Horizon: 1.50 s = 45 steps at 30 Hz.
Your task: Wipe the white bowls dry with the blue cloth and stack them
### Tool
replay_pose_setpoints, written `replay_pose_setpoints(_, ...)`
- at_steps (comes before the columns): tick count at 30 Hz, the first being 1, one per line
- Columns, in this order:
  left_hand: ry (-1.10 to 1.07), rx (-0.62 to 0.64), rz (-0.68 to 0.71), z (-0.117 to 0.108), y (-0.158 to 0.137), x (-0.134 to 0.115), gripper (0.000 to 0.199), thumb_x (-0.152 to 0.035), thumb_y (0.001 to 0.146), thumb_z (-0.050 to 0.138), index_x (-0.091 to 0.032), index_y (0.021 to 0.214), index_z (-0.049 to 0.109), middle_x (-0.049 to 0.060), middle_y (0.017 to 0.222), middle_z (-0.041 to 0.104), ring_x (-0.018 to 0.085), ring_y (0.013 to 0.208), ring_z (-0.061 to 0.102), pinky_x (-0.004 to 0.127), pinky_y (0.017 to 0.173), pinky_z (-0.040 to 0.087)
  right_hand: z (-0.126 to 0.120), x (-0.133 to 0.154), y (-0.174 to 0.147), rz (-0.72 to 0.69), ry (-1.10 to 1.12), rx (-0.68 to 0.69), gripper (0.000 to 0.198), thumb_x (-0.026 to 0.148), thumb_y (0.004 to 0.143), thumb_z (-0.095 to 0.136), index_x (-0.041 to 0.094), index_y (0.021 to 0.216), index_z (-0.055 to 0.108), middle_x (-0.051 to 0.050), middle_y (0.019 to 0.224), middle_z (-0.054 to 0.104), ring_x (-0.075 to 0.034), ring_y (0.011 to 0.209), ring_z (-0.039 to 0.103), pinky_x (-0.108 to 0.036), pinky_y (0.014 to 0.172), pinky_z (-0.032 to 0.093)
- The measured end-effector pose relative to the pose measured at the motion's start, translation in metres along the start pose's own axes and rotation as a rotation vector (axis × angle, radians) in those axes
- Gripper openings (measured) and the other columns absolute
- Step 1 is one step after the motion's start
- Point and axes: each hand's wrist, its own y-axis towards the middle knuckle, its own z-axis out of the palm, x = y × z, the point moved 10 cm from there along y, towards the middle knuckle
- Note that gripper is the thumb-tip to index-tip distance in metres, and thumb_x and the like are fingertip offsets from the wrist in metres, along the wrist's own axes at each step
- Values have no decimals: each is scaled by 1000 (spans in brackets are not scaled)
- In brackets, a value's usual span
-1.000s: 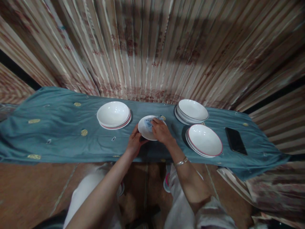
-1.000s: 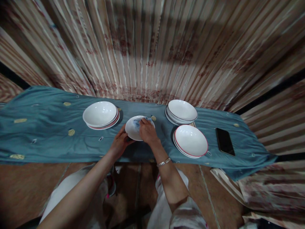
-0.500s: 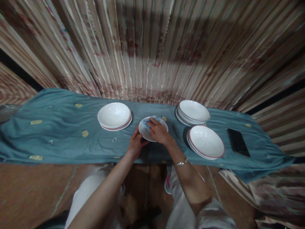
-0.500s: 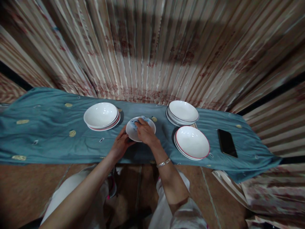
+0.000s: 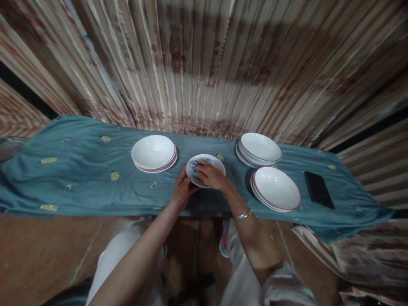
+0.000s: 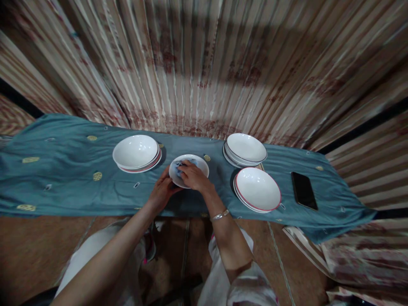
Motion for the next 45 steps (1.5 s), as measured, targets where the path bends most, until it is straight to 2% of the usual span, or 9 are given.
replay_pose_setpoints(6,12,-6,-7,-1,1,1,52,-22,73,68,-27,125,64,6,130,65,27,111,61,47,87,61,1,3,-1,-10,58,71,36,15,96,48,19,121,73,-10,139,64,-22,128,58,-38,114,40)
replay_pose_setpoints(14,4,18,3,3,-1,-3,51,-22,71,70,-25,122,63,5,116,68,22,101,64,46,86,61,-4,10,-8,-44,133,137,27,13,90,57,17,106,79,-10,114,76,-22,106,68,-31,95,48)
replay_pose_setpoints(20,16,40,13,7,-4,-7,50,-21,72,69,-23,122,63,4,108,68,19,93,63,43,85,60,-5,6,-14,48,147,219,25,11,85,60,16,98,81,-6,101,79,-19,95,69,-25,85,46)
replay_pose_setpoints(26,1,19,-6,6,-4,-7,57,-19,71,68,-22,128,61,5,111,68,19,91,62,43,82,61,-9,0,-22,162,46,288,26,13,83,61,15,99,81,-5,94,79,-17,84,68,-23,72,44)
replay_pose_setpoints(35,17,12,-8,5,-2,-5,56,-20,71,67,-23,126,61,6,118,67,22,100,62,45,84,61,-22,4,-31,248,-207,305,26,13,84,61,13,99,82,-12,104,79,-22,97,71,-25,78,45)
replay_pose_setpoints(40,30,7,-12,4,-2,-5,58,-22,70,68,-24,128,60,7,127,63,24,106,60,43,82,62,-27,4,-33,295,-313,279,28,13,88,55,10,101,80,-16,106,78,-25,102,70,-28,87,48)
replay_pose_setpoints(45,32,-6,-15,4,-2,-6,52,-22,71,68,-25,123,63,6,133,60,26,112,58,45,83,62,-29,1,-31,312,-378,206,29,10,91,51,6,101,78,-21,108,75,-30,107,67,-35,93,50)
